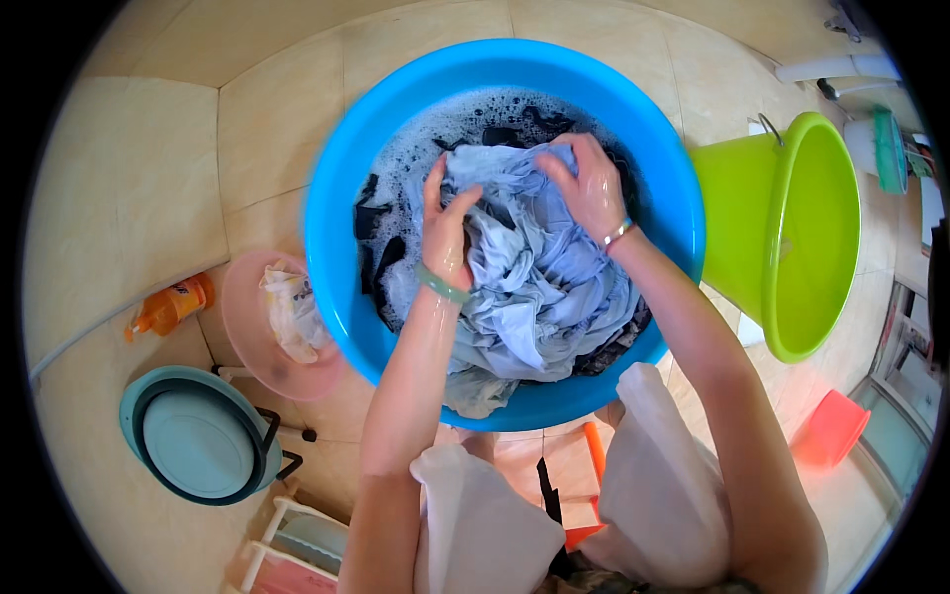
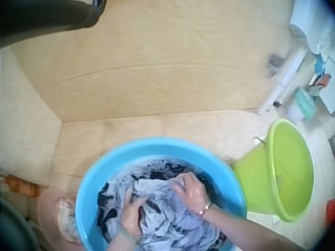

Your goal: The person is hand-washing clothes in a blue basin filled with soapy water. They repeatedly submerge, agitate, and wring out a light-colored garment and other dark items. The person occasionally lifts the clothes to inspect them before returning them to the basin.

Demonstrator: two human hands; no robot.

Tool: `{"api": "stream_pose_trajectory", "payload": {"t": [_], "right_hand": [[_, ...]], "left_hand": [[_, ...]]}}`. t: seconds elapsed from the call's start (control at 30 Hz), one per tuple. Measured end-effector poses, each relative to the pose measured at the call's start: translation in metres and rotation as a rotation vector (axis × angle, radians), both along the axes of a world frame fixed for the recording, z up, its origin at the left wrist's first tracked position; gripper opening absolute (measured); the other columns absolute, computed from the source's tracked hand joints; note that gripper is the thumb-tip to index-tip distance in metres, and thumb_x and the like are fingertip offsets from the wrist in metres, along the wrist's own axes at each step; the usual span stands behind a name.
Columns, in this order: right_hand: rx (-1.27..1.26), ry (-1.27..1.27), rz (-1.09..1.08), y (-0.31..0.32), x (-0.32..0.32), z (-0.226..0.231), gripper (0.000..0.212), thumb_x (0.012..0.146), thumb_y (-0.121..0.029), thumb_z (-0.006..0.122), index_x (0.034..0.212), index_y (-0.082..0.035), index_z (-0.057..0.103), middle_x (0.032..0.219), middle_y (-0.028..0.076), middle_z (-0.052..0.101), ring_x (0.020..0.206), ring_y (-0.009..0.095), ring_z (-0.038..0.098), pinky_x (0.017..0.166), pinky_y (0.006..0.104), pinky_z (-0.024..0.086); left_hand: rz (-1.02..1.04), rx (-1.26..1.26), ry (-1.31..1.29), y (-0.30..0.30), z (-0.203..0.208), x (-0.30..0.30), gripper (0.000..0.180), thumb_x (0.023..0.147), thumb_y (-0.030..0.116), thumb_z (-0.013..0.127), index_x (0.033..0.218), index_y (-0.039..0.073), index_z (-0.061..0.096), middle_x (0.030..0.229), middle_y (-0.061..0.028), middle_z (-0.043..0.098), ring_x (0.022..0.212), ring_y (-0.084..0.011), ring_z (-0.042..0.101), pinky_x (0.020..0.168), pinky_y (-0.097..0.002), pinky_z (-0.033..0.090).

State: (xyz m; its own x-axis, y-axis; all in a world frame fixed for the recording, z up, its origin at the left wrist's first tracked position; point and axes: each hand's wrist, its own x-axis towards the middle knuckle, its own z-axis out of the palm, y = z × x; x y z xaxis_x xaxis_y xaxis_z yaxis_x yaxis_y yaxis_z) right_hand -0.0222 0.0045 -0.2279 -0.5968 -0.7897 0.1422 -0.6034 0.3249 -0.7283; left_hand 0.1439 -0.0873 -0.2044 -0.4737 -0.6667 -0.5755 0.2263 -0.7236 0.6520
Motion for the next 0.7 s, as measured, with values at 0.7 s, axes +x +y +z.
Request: {"api": "stream_pose_trajectory", "payload": {"t": [0.7], "right_hand": [[-0.125, 0.006, 0.393, 0.021, 0.067, 0.055, 0.022, 0.074, -0.007, 0.063, 0.095, -0.010, 0.059, 0.090, 0.010, 0.054, 0.083, 0.030, 0.059, 0.070, 0.0371, 0.052]], "left_hand": [[-0.030, 0.284, 0.076, 0.008, -0.017, -0.001, 0.047, 0.092, 0.016, 0.060, 0.133, 0.002, 0.042, 0.113, -0.0147, 0.059, 0.096, -0.0203, 0.061, 0.076, -0.0325, 0.052]]}}
